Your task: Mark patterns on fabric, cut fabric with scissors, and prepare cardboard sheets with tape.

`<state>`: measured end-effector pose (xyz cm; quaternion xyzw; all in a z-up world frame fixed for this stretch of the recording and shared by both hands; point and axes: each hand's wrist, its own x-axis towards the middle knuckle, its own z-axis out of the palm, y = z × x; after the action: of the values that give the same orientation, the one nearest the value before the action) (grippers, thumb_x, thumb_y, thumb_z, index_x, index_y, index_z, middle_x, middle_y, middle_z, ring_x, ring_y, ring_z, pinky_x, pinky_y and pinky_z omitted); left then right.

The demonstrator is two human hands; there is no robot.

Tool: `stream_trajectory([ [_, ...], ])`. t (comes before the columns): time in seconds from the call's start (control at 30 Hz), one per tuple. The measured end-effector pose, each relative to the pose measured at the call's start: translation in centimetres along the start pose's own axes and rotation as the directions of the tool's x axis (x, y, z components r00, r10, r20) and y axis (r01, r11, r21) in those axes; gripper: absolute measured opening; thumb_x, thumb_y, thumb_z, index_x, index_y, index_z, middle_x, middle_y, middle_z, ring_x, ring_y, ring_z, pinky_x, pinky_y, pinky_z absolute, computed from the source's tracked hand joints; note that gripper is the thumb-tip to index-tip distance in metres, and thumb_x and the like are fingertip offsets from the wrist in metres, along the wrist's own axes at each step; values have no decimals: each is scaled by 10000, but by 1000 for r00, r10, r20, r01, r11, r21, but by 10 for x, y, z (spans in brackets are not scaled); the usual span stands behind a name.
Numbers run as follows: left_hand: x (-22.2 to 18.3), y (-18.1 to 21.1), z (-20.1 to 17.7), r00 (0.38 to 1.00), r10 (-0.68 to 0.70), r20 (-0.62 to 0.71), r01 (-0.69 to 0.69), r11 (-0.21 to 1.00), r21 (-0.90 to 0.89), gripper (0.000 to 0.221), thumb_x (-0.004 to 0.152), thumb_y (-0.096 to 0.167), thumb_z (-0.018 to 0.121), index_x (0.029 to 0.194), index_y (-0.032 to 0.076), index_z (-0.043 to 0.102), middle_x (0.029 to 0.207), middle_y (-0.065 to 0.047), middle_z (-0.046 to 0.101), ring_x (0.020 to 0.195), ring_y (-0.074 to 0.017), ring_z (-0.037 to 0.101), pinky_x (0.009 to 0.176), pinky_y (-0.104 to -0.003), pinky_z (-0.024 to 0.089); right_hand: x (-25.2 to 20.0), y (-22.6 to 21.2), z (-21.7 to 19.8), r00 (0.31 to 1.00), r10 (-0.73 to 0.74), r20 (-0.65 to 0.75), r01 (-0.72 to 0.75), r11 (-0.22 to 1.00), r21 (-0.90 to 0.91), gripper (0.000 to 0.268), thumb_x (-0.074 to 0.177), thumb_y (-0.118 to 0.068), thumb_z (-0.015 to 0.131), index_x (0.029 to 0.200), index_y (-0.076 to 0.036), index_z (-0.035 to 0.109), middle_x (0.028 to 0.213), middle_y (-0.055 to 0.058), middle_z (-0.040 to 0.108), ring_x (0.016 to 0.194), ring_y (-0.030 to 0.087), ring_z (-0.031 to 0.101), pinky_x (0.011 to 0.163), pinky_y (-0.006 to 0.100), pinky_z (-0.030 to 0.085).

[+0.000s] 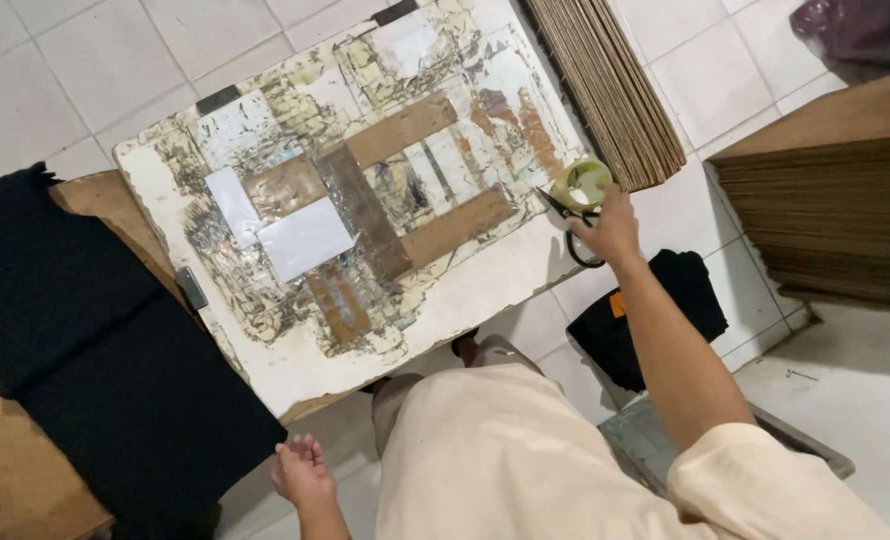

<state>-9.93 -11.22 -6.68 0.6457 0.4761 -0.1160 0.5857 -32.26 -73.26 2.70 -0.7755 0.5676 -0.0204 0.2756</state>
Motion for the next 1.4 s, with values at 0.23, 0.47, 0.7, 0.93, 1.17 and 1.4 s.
stream_trajectory([
  [0.23, -167, 12, 78, 986, 161, 43, -165, 981, 107, 367, 1031, 82, 610, 1382, 81, 504, 1152, -76, 643, 842, -136, 668, 691, -221, 597, -12, 3, 24, 983, -149, 106, 177, 922, -345, 716, 847, -458, 697, 1462, -192, 445, 1274, 176, 514, 1162, 406, 473, 915, 585, 396],
  [0.47, -210, 23, 148, 821, 296, 488, -468, 839, 278, 422, 1008, 244, 588, 1365, 21, 550, 1309, -113, 637, 1005, -214, 705, 800, -310, 563, -4, -12, 37, 972, -196, 128, 228, 915, -333, 573, 803, -161, 650, 1361, -154, 525, 1075, 171, 645, 1035, 382, 567, 856, 494, 430],
  [0.7, -223, 27, 175, 640, 311, 703, -607, 765, 215, 389, 1013, 164, 641, 1338, -32, 554, 1112, -145, 655, 902, -193, 685, 740, -264, 552, -12, -12, 25, 932, -350, 92, 356, 841, -408, 769, 757, -170, 732, 1470, -120, 448, 984, 168, 672, 844, 356, 669, 765, 471, 481],
  [0.93, -197, 19, 193, 650, 158, 743, -566, 753, 334, 345, 1001, 229, 604, 1293, 48, 633, 1050, -85, 688, 935, -176, 709, 745, -282, 505, -29, -37, -29, 953, -95, 288, 97, 995, 8, 625, 996, -149, 464, 1578, -176, 240, 1330, 214, 497, 667, 382, 544, 512, 511, 401],
  [1.17, -264, 70, 246, 657, -40, 753, -586, 601, 543, 306, 1028, 235, 577, 1296, 94, 624, 1107, -103, 727, 1013, -202, 684, 870, -329, 563, 19, -5, 3, 954, -43, 298, 94, 983, -159, 323, 1007, -146, 579, 1328, -138, 535, 1117, 173, 607, 897, 393, 642, 620, 501, 494],
  [1.4, -257, 39, 324, 415, 115, 903, -772, 570, 282, 287, 990, 196, 611, 1221, 38, 673, 995, -132, 709, 906, -181, 687, 791, -306, 551, -1, 30, -58, 939, -233, 252, 197, 967, 159, 174, 1053, -235, 586, 1200, -151, 628, 1072, 59, 681, 906, 263, 643, 712, 408, 470],
])
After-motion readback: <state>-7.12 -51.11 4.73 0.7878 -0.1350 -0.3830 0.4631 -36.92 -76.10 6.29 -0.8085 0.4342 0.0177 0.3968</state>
